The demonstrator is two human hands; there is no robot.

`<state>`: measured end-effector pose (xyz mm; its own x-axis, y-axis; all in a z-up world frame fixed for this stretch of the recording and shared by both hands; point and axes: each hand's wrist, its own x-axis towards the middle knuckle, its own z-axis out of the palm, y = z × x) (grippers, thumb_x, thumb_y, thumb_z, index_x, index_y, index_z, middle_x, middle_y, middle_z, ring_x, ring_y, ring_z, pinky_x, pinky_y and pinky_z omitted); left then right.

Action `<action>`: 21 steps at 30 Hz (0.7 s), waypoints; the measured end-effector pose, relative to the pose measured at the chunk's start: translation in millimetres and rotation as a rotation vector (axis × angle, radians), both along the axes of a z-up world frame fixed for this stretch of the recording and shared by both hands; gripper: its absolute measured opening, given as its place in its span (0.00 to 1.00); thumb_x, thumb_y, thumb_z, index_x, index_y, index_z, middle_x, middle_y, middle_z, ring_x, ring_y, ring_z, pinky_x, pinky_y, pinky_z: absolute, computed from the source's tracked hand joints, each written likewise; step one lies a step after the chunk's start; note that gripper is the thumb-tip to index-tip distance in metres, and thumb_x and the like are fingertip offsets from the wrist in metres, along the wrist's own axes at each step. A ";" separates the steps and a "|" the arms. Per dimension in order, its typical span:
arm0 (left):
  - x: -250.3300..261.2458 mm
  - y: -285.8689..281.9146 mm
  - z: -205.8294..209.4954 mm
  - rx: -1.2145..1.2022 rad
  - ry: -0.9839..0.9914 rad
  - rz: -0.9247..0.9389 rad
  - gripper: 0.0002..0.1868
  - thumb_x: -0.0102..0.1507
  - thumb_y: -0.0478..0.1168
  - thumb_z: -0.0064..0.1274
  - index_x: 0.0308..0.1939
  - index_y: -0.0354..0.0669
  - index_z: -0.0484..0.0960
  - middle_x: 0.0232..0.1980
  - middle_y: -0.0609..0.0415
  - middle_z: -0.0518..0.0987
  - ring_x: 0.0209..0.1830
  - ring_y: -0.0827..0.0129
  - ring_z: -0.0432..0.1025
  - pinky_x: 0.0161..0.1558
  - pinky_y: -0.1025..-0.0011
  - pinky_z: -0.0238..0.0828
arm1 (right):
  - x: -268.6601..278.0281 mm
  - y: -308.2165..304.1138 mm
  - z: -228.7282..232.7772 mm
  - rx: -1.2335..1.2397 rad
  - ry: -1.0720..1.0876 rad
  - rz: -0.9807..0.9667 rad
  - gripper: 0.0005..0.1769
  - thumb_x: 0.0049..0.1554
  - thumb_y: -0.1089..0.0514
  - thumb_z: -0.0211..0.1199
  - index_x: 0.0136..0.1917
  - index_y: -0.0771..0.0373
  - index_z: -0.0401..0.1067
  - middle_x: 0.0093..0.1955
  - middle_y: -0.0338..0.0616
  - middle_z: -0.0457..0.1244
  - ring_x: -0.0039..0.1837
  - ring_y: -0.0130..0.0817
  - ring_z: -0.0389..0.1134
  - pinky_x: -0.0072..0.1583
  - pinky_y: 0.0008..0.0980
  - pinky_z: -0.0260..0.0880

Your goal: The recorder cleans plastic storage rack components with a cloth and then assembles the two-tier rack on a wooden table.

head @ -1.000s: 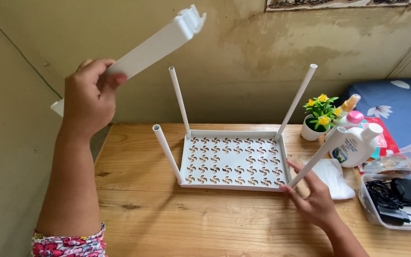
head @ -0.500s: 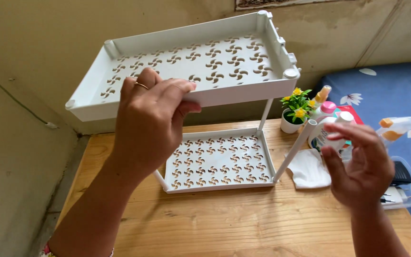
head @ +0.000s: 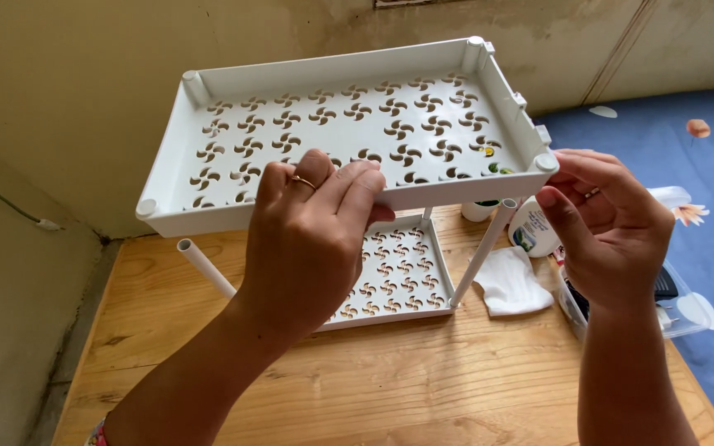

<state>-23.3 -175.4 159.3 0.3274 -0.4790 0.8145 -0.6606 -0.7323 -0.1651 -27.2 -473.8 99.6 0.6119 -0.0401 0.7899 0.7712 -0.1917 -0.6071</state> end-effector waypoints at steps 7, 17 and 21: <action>-3.6 -3.7 -9.5 0.049 -0.014 0.049 0.09 0.68 0.38 0.60 0.50 0.37 0.85 0.50 0.52 0.86 0.50 0.67 0.72 0.50 0.66 0.60 | -2.0 -5.7 -11.1 -0.002 0.045 -0.052 0.11 0.66 0.72 0.66 0.62 0.75 0.72 0.63 0.52 0.67 0.62 0.27 0.70 0.64 0.24 0.75; -4.8 -2.5 -9.9 0.042 0.019 0.019 0.11 0.66 0.41 0.62 0.47 0.37 0.83 0.48 0.55 0.85 0.50 0.65 0.71 0.50 0.64 0.60 | 1.0 -4.9 -15.5 0.017 0.106 -0.050 0.12 0.65 0.72 0.64 0.62 0.74 0.73 0.64 0.55 0.67 0.65 0.31 0.70 0.67 0.29 0.75; -2.2 -0.8 -10.8 0.034 0.032 0.021 0.10 0.66 0.40 0.61 0.47 0.37 0.83 0.48 0.55 0.85 0.51 0.64 0.71 0.51 0.63 0.61 | 3.1 -3.5 -15.1 0.017 0.109 -0.033 0.11 0.66 0.71 0.64 0.62 0.74 0.72 0.65 0.54 0.66 0.65 0.31 0.70 0.67 0.28 0.74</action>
